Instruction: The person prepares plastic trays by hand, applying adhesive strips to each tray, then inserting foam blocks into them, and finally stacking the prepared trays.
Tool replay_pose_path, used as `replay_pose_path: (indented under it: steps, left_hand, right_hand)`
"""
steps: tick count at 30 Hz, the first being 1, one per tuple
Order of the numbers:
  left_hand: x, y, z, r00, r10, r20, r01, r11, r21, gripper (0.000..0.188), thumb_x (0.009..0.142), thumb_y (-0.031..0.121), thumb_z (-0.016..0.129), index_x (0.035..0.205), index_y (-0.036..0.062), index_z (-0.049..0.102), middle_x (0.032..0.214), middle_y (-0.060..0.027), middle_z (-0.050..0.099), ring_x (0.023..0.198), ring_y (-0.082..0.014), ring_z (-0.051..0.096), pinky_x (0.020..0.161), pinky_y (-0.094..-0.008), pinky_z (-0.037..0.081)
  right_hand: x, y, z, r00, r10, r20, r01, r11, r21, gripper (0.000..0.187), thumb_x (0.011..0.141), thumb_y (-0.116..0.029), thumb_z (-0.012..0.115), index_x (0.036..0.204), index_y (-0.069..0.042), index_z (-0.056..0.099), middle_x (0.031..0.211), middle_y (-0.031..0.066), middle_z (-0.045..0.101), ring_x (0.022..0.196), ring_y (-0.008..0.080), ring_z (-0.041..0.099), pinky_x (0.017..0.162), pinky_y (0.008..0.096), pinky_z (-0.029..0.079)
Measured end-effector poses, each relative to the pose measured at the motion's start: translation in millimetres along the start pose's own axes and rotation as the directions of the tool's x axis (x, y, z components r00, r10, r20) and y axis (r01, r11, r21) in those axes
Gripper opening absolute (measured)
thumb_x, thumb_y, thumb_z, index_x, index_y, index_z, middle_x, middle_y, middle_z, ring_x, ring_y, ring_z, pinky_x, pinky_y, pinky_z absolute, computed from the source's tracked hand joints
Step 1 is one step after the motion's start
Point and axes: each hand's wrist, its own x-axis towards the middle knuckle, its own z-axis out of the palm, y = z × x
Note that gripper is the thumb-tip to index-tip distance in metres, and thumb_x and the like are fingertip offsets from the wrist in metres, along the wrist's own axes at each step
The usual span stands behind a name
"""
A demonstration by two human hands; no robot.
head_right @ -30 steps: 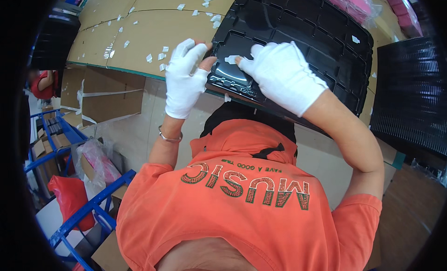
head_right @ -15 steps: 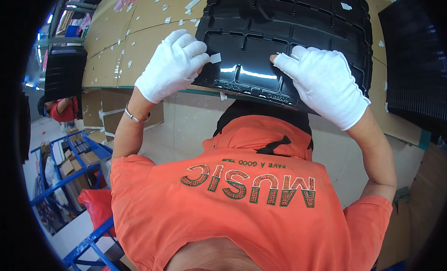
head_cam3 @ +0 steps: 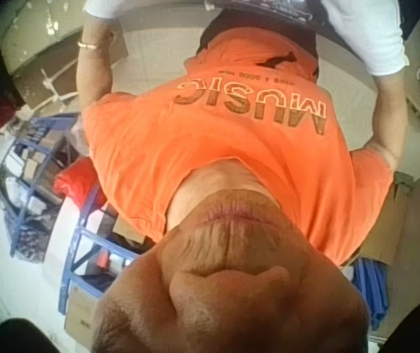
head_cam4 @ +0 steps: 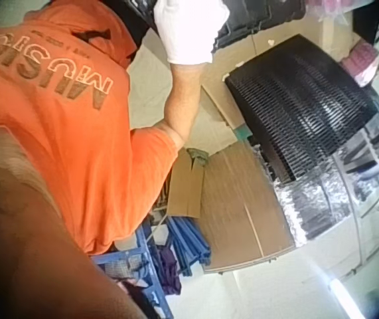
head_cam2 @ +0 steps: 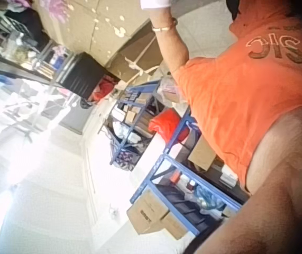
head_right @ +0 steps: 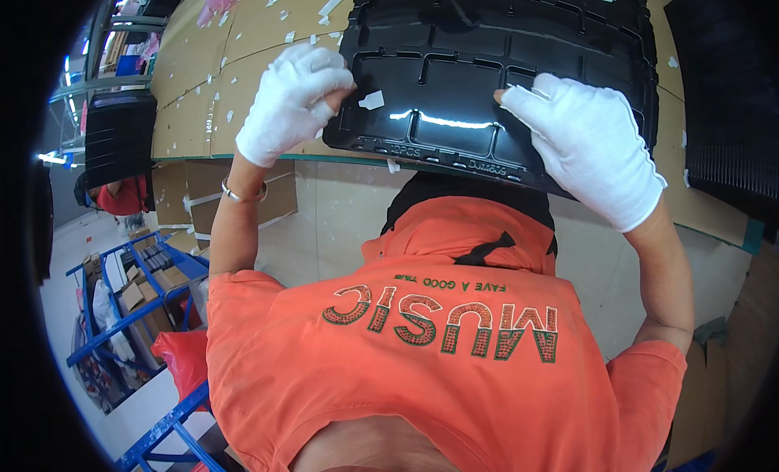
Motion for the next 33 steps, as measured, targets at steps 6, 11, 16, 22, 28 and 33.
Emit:
replay_pose_path:
  steps: [6,11,16,22,28,33]
  left_hand:
    - [-5.1,14.1,-6.9,0.996,0.059,0.065,-0.056,0.997,-0.047,0.015,0.069,0.007,0.074,0.082,0.0114,0.068,0.085,-0.0031,0.062,0.084,-0.0274,0.06,0.086,-0.0416,0.049]
    - [-1.6,12.9,2.2,0.988,0.131,0.087,-0.138,0.987,0.081,0.014,0.067,0.006,0.072,0.078,0.0127,0.066,0.083,-0.0009,0.061,0.083,-0.0243,0.06,0.1,-0.0443,0.046]
    - [2.4,9.0,11.1,0.996,0.093,-0.009,-0.094,0.995,-0.028,0.012,0.068,0.005,0.07,0.078,0.0104,0.066,0.081,-0.0028,0.061,0.082,-0.0259,0.06,0.096,-0.0427,0.047]
    - [5.9,4.4,22.5,0.999,-0.021,-0.038,0.017,0.993,-0.119,0.009,0.072,0.006,0.069,0.081,0.0071,0.067,0.083,-0.0065,0.064,0.083,-0.0288,0.06,0.08,-0.0402,0.049]
    - [-1.2,0.2,20.0,0.975,-0.199,-0.094,0.176,0.962,-0.208,0.009,0.076,0.004,0.068,0.084,0.0049,0.067,0.087,-0.0072,0.066,0.088,-0.028,0.062,0.079,-0.0376,0.05]
    - [-17.5,-5.2,5.3,0.896,-0.344,-0.279,0.23,0.899,-0.372,0.007,0.08,0.001,0.066,0.087,0.0031,0.066,0.1,-0.0113,0.068,0.095,-0.0244,0.066,0.083,-0.0356,0.05]
  right_hand:
    - [-3.7,2.0,-1.8,0.999,0.022,0.032,-0.023,1.0,0.005,0.028,0.081,-0.001,0.062,0.106,-0.01,0.067,0.075,0.0085,0.056,0.067,0.026,0.061,0.057,0.0376,0.047]
    - [-2.4,0.2,-0.9,1.0,0.013,0.015,-0.013,1.0,0.013,0.029,0.079,0.0,0.062,0.107,-0.009,0.067,0.075,0.0087,0.055,0.067,0.0263,0.061,0.057,0.0382,0.047]
    - [-8.2,-1.7,-2.0,1.0,0.027,0.014,-0.028,1.0,0.015,0.03,0.079,0.0,0.062,0.107,-0.009,0.067,0.075,0.009,0.054,0.067,0.0268,0.06,0.057,0.0383,0.047]
    - [-11.7,-4.4,-3.9,0.998,0.057,0.023,-0.058,0.998,0.033,0.03,0.079,0.0,0.062,0.108,-0.008,0.067,0.075,0.0093,0.055,0.068,0.027,0.06,0.058,0.0379,0.046]
    - [-21.5,-2.7,-13.0,0.996,0.084,0.012,-0.085,0.993,0.078,0.035,0.079,0.001,0.063,0.112,-0.008,0.067,0.077,0.0093,0.056,0.068,0.0275,0.06,0.059,0.038,0.047]
    - [-34.5,-2.4,-25.2,0.978,0.209,-0.007,-0.206,0.969,0.137,0.032,0.084,0.005,0.06,0.114,-0.004,0.066,0.076,0.011,0.052,0.064,0.0271,0.059,0.058,0.0362,0.046]
